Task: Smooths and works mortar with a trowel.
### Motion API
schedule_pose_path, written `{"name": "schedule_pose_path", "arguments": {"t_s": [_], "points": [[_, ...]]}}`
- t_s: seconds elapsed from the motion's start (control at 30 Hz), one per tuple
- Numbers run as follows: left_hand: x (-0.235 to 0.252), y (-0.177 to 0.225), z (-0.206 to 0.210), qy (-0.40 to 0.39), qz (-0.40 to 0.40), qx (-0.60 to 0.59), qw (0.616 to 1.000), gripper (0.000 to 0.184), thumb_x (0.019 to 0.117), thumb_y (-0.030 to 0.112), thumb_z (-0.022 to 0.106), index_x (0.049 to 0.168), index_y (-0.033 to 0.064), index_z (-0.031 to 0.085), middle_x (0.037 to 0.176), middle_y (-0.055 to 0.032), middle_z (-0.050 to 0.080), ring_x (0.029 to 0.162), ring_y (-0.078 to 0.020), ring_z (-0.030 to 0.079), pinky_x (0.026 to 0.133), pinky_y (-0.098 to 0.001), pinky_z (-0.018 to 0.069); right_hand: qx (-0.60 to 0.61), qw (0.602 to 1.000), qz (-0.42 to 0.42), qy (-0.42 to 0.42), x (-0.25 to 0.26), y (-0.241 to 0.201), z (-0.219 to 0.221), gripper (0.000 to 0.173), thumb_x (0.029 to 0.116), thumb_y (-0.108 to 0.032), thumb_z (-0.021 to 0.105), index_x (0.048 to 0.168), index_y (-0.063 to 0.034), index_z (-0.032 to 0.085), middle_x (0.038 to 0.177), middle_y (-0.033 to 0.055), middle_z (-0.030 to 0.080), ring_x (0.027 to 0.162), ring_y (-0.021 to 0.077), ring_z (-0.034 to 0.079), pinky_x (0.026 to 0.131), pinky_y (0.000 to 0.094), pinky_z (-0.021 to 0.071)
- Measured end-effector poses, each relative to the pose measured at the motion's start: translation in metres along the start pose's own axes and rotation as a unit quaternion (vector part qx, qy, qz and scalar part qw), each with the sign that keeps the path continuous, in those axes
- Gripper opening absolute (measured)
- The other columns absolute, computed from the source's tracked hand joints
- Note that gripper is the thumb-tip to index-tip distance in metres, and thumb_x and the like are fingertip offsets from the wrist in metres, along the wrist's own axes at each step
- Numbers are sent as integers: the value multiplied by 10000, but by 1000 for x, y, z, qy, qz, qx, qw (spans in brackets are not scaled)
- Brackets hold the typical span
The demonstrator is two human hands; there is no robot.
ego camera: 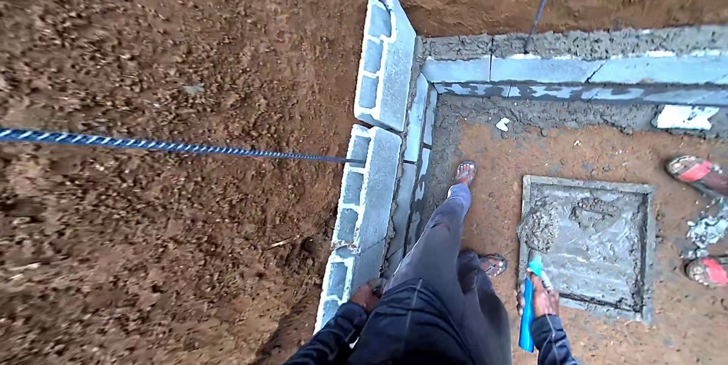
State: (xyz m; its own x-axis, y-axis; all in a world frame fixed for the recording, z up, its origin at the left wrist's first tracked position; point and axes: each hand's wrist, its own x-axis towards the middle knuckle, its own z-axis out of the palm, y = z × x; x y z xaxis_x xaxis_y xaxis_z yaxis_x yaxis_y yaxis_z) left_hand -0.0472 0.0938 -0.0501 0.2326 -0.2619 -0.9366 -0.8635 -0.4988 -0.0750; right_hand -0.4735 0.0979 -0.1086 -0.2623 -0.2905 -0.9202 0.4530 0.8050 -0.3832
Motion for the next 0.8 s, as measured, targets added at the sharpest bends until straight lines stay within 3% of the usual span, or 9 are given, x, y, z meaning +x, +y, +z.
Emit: {"name": "schedule_pose_path", "arguments": {"t_s": [0.1, 0.23, 0.37, 0.5, 0.57, 0.7, 0.8], "points": [[25, 5, -8, 0, -23, -30, 999, 358, 1058, 228, 545, 1361, 66, 645, 1341, -214, 657, 1285, -373, 610, 1116, -561, 441, -49, 998, -10, -39, 19, -30, 24, 286, 1071, -235, 555, 1277, -38, 584, 606, 107, 566, 386, 203, 505, 349, 389, 470], [69, 16, -33, -66, -13, -12, 998, 385, 1064, 254, 541, 1387, 60, 621, 1358, -228, 643, 1298, -386, 598, 1121, -567, 427, -135, 986, -26, -93, 50, -97, 64, 295, 1028, -188, 621, 1267, -15, 602, 617, 111, 573, 382, 196, 502, 352, 376, 477], [86, 21, -61, -37, 20, -115, 993, 361, 1041, 162, 589, 1374, 28, 632, 1322, -236, 664, 1266, -384, 621, 1126, -542, 430, -253, 956, -46, -141, 93, -180, 118, 332, 1000, -207, 666, 1276, -32, 609, 666, 109, 595, 422, 196, 526, 395, 374, 500], [84, 20, -79, -37, -2, -181, 983, 357, 1052, 168, 582, 1364, 0, 628, 1336, -251, 652, 1287, -398, 606, 1143, -543, 412, -395, 895, -79, -191, 144, -276, 193, 402, 994, -240, 660, 1345, -59, 587, 765, 107, 635, 489, 196, 570, 456, 379, 531], [80, 15, -78, -25, 2, -213, 977, 337, 1046, 149, 585, 1328, -26, 645, 1274, -268, 678, 1226, -415, 641, 1108, -556, 444, -458, 858, -102, -209, 166, -325, 234, 399, 995, -249, 656, 1343, -64, 592, 820, 107, 652, 532, 188, 581, 493, 374, 531], [78, 10, -74, -54, -27, -210, 976, 354, 1071, 210, 536, 1345, 17, 651, 1265, -248, 691, 1226, -417, 643, 1097, -589, 448, -571, 777, -130, -229, 196, -420, 314, 415, 1029, -287, 618, 1386, -81, 573, 931, 141, 662, 595, 211, 612, 550, 391, 556], [79, 8, -63, -54, -26, -228, 972, 376, 1090, 235, 498, 1327, -13, 651, 1276, -277, 675, 1218, -453, 635, 1075, -618, 445, -642, 713, -189, -209, 214, -471, 364, 362, 1042, -283, 631, 1332, -68, 610, 936, 202, 666, 653, 289, 629, 634, 488, 557]]}}
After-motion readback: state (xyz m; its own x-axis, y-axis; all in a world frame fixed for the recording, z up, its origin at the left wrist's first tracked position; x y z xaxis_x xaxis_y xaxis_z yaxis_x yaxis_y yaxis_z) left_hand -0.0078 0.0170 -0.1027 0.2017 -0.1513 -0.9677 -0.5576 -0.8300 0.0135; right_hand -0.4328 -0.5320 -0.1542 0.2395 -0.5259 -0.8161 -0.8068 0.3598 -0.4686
